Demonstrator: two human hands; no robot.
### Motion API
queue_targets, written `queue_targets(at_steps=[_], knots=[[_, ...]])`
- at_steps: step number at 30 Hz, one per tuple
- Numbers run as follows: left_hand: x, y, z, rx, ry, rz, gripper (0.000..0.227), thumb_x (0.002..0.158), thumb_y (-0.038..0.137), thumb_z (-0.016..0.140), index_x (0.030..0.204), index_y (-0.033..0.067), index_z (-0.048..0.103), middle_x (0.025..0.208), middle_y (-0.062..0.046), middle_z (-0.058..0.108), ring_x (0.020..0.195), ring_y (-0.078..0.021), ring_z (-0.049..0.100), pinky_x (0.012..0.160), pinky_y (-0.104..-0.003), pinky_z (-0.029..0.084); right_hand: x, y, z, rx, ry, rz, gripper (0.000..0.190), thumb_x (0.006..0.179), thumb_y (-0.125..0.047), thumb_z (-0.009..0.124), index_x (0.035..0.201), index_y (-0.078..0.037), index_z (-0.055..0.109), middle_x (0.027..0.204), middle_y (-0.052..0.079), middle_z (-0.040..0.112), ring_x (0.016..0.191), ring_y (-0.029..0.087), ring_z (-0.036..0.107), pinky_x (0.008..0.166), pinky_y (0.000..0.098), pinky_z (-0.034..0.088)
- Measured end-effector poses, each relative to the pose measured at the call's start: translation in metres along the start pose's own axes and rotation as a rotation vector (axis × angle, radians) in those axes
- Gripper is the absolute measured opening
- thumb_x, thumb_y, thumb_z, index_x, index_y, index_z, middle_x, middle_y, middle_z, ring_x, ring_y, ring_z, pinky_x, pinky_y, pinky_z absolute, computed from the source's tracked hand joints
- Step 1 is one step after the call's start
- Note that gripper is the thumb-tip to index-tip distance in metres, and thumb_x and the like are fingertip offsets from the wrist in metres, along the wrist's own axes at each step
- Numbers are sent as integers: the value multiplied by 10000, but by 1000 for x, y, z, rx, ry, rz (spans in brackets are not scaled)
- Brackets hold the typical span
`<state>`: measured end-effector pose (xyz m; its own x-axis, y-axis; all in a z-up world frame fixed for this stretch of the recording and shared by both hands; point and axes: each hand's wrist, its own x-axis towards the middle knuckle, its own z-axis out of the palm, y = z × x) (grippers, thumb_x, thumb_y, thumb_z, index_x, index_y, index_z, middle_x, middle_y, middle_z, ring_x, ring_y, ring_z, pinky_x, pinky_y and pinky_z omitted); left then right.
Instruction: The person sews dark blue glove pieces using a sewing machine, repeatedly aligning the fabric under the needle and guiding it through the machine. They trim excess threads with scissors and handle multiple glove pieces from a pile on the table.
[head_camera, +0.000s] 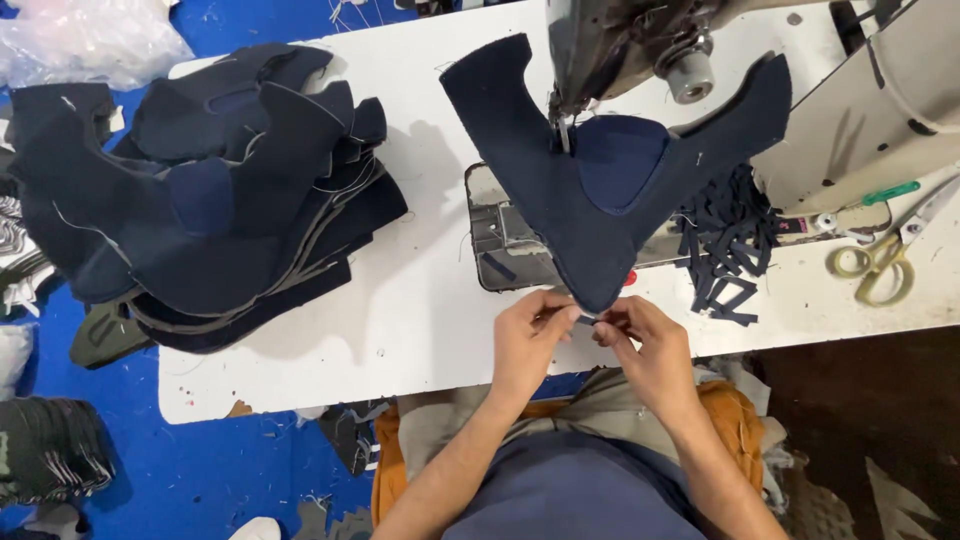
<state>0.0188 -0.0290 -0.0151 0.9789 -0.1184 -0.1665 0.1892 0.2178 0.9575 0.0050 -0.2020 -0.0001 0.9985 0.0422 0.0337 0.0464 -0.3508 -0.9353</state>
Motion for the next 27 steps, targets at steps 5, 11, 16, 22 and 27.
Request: queue_targets(at_steps=[5,11,16,22,27], knots=[[-16,23,-5,314,277,32,153,866,78,819,938,-42,756,742,-87,724,612,-83,582,551,-271,482,7,6,9,105,14,123,87,910,-19,725,929,55,682,786,74,714,715,117,704,669,261,585],[-30,42,5,682,260,638,79,893,10,756,969,7,737,919,-120,722,800,-260,714,684,-345,568,0,16,17,290,25,325,122,943,-57,712,906,58,720,747,94,739,676,138,696,640,266,563],[-29,32,11,763,156,685,153,906,-30,711,1053,11,716,964,-134,705,877,-312,704,752,-396,572,-3,9,18,416,68,282,141,977,-72,663,928,46,723,794,77,751,707,124,718,680,267,601],[-31,34,14,850,123,738,204,910,-59,666,1106,-2,673,1015,-148,702,911,-327,694,790,-405,571,-4,16,16,478,44,241,118,983,-53,672,954,53,714,814,81,742,734,122,712,708,274,604],[-29,48,10,624,134,577,118,948,-2,722,1064,20,714,955,-113,733,851,-271,717,751,-346,569,-2,4,2,469,35,216,100,952,-44,686,993,45,704,849,70,750,759,116,729,723,268,614]])
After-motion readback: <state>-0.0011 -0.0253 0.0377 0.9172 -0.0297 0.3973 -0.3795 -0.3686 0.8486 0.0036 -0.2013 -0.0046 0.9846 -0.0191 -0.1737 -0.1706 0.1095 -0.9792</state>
